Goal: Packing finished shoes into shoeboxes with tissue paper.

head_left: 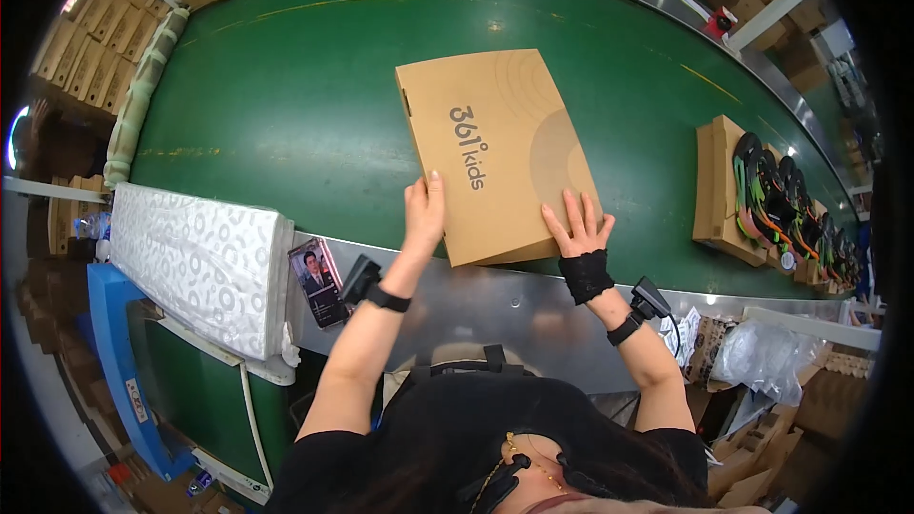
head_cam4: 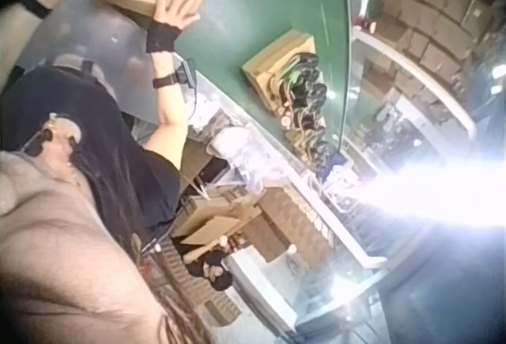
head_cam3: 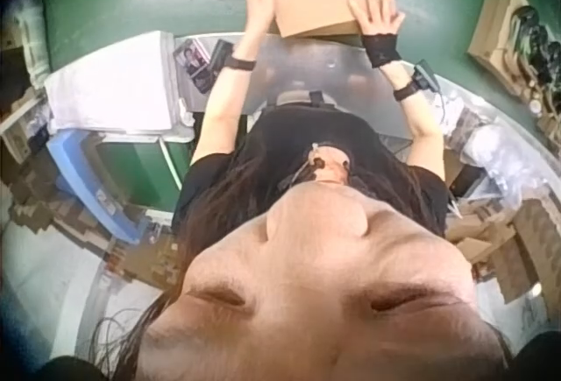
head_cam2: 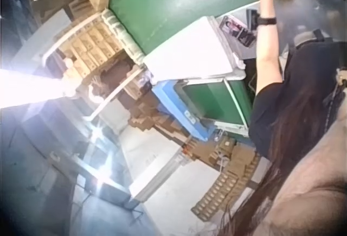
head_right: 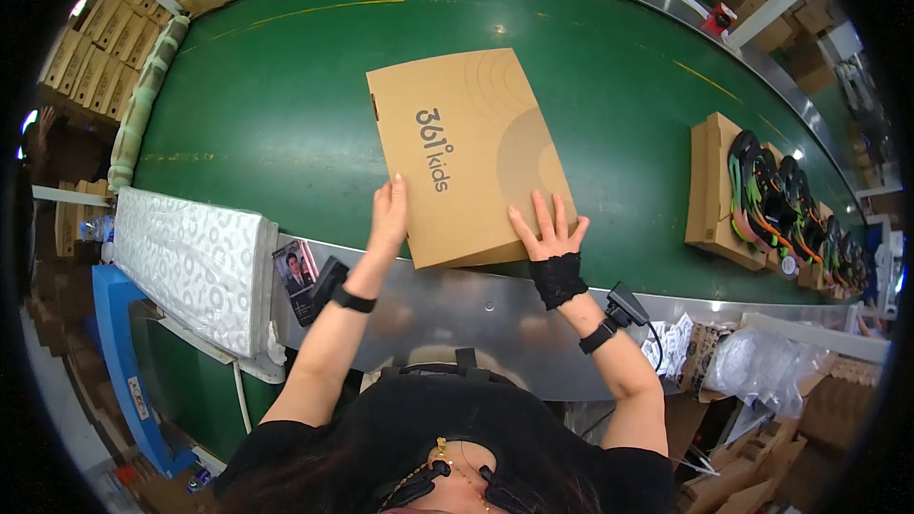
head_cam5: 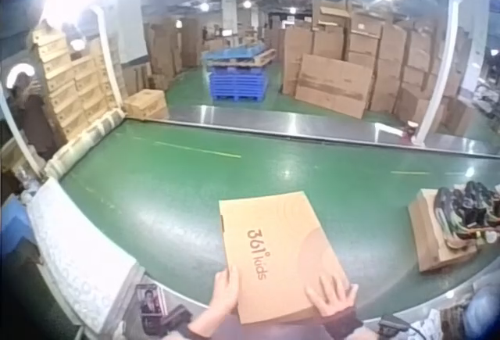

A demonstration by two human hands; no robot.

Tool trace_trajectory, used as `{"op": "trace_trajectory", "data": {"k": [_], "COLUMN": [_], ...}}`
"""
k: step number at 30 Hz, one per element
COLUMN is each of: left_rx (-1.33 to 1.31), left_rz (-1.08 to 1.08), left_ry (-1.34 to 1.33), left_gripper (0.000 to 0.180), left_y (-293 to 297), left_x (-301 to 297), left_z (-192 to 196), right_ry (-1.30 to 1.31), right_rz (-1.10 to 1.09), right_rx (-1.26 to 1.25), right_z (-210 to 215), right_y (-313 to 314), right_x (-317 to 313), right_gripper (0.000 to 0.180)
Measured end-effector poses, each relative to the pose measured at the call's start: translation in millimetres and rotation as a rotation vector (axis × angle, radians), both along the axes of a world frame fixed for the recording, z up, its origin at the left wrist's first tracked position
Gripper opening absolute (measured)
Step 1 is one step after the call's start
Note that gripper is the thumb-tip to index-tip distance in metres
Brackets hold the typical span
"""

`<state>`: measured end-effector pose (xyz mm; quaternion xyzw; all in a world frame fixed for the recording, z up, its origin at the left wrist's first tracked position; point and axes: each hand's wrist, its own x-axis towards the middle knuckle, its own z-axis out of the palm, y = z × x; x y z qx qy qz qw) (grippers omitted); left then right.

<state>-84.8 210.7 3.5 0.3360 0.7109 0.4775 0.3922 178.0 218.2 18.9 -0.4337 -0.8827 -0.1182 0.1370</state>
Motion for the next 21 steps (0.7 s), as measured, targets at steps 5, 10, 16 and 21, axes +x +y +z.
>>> {"op": "trace_trajectory", "data": {"k": [5,10,16,21], "left_rx": [0.002,0.236,0.057,0.132], "left_rz": [-0.098,-0.103,-0.099,0.043], "left_ry": [0.194,-1.02,-0.733,-0.178], "left_gripper": [0.051,0.06,0.061,0.078], "left_y": [2,14,-21,-27], "left_x": [-15,-23,3,17], "left_z": [-11,20,41,34], "right_ry": [-0.031,-0.068,0.002,0.066], "right_rz": [-0.027,0.004,0.044,-0.034], "right_rx": [-0.075,-0.149,0.018,-0.016], "right_z": [11,72,88,48], "right_y": [-2,-5,-68,-140], "right_x": [-4,-29,6,67], "right_gripper": [0.065,0.059,0.044,0.038]}}
